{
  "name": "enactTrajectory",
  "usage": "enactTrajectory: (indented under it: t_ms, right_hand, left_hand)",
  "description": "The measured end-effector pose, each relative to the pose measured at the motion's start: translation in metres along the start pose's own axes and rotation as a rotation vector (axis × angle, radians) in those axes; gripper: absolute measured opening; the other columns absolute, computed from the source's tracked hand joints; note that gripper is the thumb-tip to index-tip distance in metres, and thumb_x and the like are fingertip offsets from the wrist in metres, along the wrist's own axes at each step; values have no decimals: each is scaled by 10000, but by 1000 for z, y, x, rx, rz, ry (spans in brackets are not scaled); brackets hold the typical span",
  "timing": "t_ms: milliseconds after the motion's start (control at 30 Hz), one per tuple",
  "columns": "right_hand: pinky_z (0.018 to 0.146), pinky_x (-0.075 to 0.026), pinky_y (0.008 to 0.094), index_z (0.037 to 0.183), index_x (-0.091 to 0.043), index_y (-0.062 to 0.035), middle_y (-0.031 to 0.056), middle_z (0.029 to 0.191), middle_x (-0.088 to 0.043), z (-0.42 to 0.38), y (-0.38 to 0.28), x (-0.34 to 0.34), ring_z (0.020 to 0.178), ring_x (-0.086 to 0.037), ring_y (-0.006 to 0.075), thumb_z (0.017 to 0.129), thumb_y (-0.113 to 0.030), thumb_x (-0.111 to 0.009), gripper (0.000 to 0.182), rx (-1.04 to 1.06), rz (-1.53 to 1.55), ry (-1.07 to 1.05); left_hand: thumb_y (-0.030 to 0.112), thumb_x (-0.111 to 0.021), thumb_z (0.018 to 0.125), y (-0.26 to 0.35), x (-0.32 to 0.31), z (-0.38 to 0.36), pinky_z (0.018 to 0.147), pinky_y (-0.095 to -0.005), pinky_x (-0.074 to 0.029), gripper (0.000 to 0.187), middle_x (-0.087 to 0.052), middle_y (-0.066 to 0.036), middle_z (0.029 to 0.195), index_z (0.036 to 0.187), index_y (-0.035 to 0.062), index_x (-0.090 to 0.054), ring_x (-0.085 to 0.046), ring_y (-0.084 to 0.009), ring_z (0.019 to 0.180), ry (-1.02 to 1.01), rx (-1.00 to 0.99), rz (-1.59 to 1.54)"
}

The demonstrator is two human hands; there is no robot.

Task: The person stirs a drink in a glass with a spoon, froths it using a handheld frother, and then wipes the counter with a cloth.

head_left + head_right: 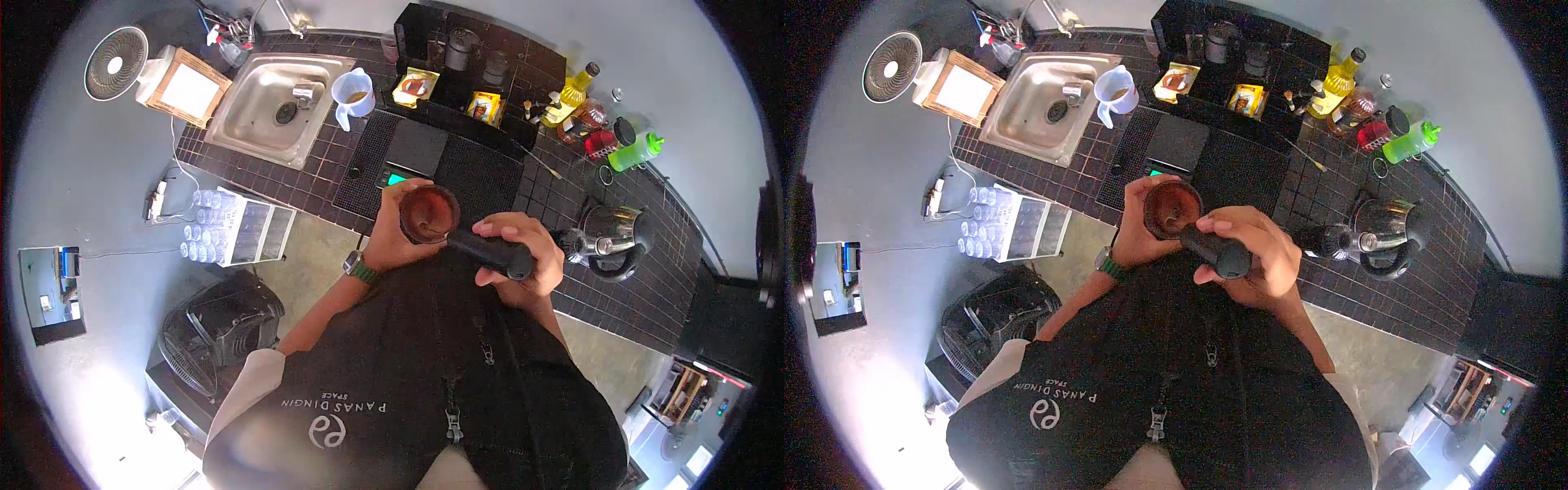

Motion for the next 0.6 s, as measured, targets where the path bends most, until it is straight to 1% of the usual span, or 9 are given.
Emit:
enactTrajectory:
  t_ms: [67, 133, 200, 267, 333, 600]
  right_hand:
    - [777, -627, 397, 1228, -576, 26, 220, 1081, -737, -1, -1, 0, 955, -755, 345, 747, -200, -938, 642, -5, -5, -3]
    - [760, -617, 421, 1254, -544, -21, 200, 994, -741, -1, -3, -2, 907, -751, 347, 783, -364, -874, 670, -66, -56, 5]
    - [760, -617, 420, 1254, -545, -21, 197, 995, -742, 0, -2, 0, 907, -751, 347, 783, -366, -874, 670, -56, -60, -3]
    - [759, -617, 420, 1254, -547, -21, 195, 996, -743, -1, -1, 1, 906, -751, 346, 783, -368, -874, 670, -45, -65, -11]
    - [781, -629, 405, 1223, -578, 21, 220, 1070, -740, -3, 1, 1, 959, -754, 350, 761, -220, -928, 628, -24, -2, 17]
    - [784, -628, 417, 1226, -576, 20, 221, 1078, -741, -3, 1, 1, 951, -753, 354, 765, -230, -925, 630, -10, 12, 20]
  left_hand:
    - [197, -991, 662, 4, 1, 2, 1135, -429, -447, 1036, -457, -153, 1456, 1445, 54, -327, -498, -271, 1361, -9, 4, 19]
    - [197, -990, 664, 1, -1, 1, 1139, -430, -446, 1034, -456, -155, 1457, 1443, 54, -325, -500, -272, 1360, -7, 18, -11]
    - [197, -989, 665, -1, -1, 1, 1143, -431, -445, 1032, -454, -157, 1459, 1441, 53, -323, -501, -272, 1360, -5, 31, -40]
    - [196, -989, 664, 1, -1, 1, 1146, -431, -445, 1036, -453, -159, 1458, 1440, 51, -319, -503, -273, 1359, -5, 11, 1]
    - [193, -989, 662, -4, -1, 0, 1146, -431, -445, 1038, -452, -160, 1458, 1441, 49, -318, -503, -273, 1359, -8, 14, -7]
    - [190, -987, 664, -7, -2, -2, 1140, -428, -449, 1037, -452, -158, 1454, 1444, 44, -321, -505, -267, 1356, 3, 56, -70]
Point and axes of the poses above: each hand's wrist, its own z-axis towards the middle knuckle, its own x-axis out of the back of the hand, y = z × x, the point moved 3 cm from there along z, towards the middle knuckle
